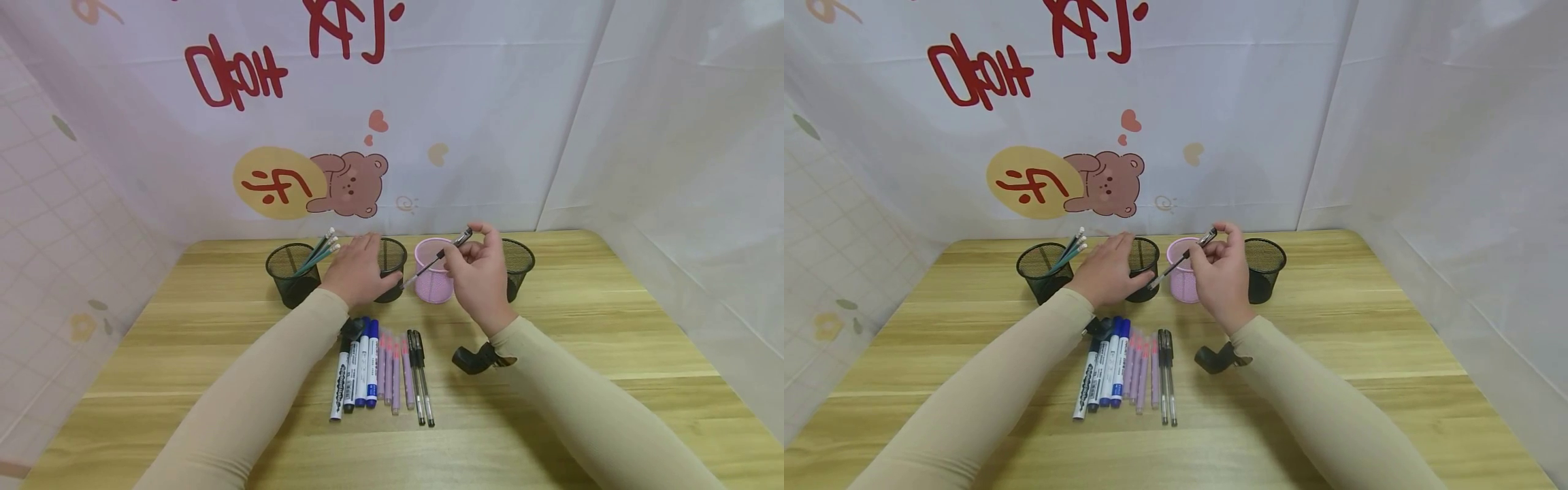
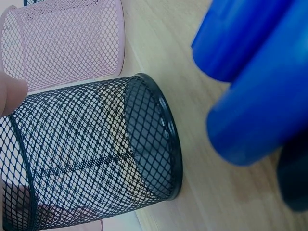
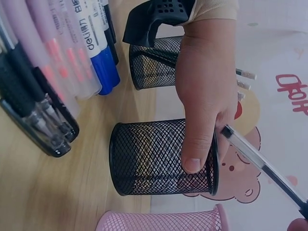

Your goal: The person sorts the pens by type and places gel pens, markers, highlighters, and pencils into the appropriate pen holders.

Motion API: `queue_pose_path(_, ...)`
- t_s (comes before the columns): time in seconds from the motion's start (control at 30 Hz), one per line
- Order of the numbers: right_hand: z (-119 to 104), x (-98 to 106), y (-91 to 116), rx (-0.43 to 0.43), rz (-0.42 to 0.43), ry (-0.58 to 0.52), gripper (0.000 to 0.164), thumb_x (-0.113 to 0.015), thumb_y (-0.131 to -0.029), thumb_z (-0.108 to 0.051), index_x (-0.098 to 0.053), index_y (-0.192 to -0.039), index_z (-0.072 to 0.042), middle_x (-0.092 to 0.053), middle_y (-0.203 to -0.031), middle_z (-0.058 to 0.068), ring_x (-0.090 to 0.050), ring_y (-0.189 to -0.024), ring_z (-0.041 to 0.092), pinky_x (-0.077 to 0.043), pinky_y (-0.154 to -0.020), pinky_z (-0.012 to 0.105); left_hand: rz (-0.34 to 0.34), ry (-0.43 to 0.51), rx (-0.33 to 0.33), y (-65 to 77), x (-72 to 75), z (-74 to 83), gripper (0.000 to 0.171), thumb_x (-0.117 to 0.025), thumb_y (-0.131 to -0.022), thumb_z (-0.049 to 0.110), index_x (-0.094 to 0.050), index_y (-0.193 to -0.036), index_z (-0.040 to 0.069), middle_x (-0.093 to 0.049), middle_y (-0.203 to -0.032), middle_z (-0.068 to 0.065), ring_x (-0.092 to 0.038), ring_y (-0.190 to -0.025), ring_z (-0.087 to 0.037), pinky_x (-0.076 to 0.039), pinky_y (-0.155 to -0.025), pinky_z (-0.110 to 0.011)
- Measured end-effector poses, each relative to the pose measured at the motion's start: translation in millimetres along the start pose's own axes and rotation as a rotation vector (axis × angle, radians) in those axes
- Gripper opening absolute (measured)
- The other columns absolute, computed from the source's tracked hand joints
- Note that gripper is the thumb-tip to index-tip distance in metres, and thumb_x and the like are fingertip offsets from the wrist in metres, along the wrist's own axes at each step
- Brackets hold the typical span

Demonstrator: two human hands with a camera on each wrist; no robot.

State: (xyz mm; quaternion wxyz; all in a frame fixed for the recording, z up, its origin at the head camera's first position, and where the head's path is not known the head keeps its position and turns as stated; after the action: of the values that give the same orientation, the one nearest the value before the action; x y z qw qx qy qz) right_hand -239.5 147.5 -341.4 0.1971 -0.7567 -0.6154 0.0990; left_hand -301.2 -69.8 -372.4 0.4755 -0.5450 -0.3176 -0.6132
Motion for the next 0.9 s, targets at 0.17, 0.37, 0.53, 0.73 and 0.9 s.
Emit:
queue_pose_path(0.17,3.7,-2.0,-3.6,-0.008,0.078,-0.031,0.046,-0.064,-0.1,-0.004,-0.042,-0.14,-0.007,-0.066,-0.081,0.009,-0.065,-0.064,0.01,-0.061,-0.065,0.026,-0.001,-0.002,0.003,-0.3,-0.6,-0.6,0.096,-0.061,-0.095,0.065,-0.031,-0.163,0.004,-0.038,-0.168,-0.014,-0.033,-0.158,-0.033,-0.029,-0.13,-0.052)
queue_pose_path(0.37,8.5,-6.2,-7.8,-0.009,0.161,-0.101,0.044,-0.067,-0.1,-0.006,-0.042,-0.135,-0.011,-0.065,-0.08,0.008,-0.063,-0.059,0.01,-0.059,-0.062,0.025,0.005,0.01,0.002,-0.2,-0.7,-0.5,0.094,-0.061,-0.096,0.065,-0.034,-0.162,0.004,-0.04,-0.166,-0.014,-0.036,-0.156,-0.033,-0.031,-0.129,-0.052)
queue_pose_path(0.53,12.6,-11.5,-10.7,-0.021,0.195,-0.134,0.044,-0.068,-0.099,-0.004,-0.042,-0.133,-0.012,-0.065,-0.08,0.007,-0.062,-0.055,0.008,-0.059,-0.059,0.024,0.01,0.012,0.003,-0.3,0.0,-0.4,0.093,-0.061,-0.095,0.065,-0.035,-0.161,0.004,-0.042,-0.165,-0.014,-0.037,-0.155,-0.033,-0.032,-0.128,-0.052)
queue_pose_path(0.73,15.3,-19.3,-11.0,-0.028,0.197,-0.088,0.043,-0.068,-0.1,-0.005,-0.043,-0.134,-0.01,-0.065,-0.081,0.006,-0.061,-0.053,0.006,-0.057,-0.058,0.021,0.012,0.011,0.008,-1.4,-1.2,-1.2,0.093,-0.062,-0.095,0.065,-0.035,-0.161,0.005,-0.041,-0.165,-0.013,-0.036,-0.156,-0.032,-0.032,-0.128,-0.052)
queue_pose_path(0.9,14.7,-26.2,-9.0,-0.032,0.192,-0.057,0.041,-0.069,-0.099,-0.003,-0.045,-0.132,-0.01,-0.065,-0.081,0.003,-0.062,-0.054,0.007,-0.057,-0.06,0.022,0.014,0.014,0.004,-1.8,-2.1,-1.5,0.093,-0.062,-0.095,0.065,-0.036,-0.16,0.005,-0.042,-0.164,-0.013,-0.038,-0.155,-0.032,-0.032,-0.128,-0.052)
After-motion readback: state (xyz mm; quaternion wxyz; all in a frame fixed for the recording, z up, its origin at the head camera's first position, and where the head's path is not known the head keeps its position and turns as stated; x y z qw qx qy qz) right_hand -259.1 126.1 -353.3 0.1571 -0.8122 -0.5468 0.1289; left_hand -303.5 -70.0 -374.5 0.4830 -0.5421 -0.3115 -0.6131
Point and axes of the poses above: each hand's wrist, its own y-axis away from the middle knuckle, its own x-axis out of the back of the hand, z = x × y, the point moved 3 cm from there along -y, towards the middle knuckle
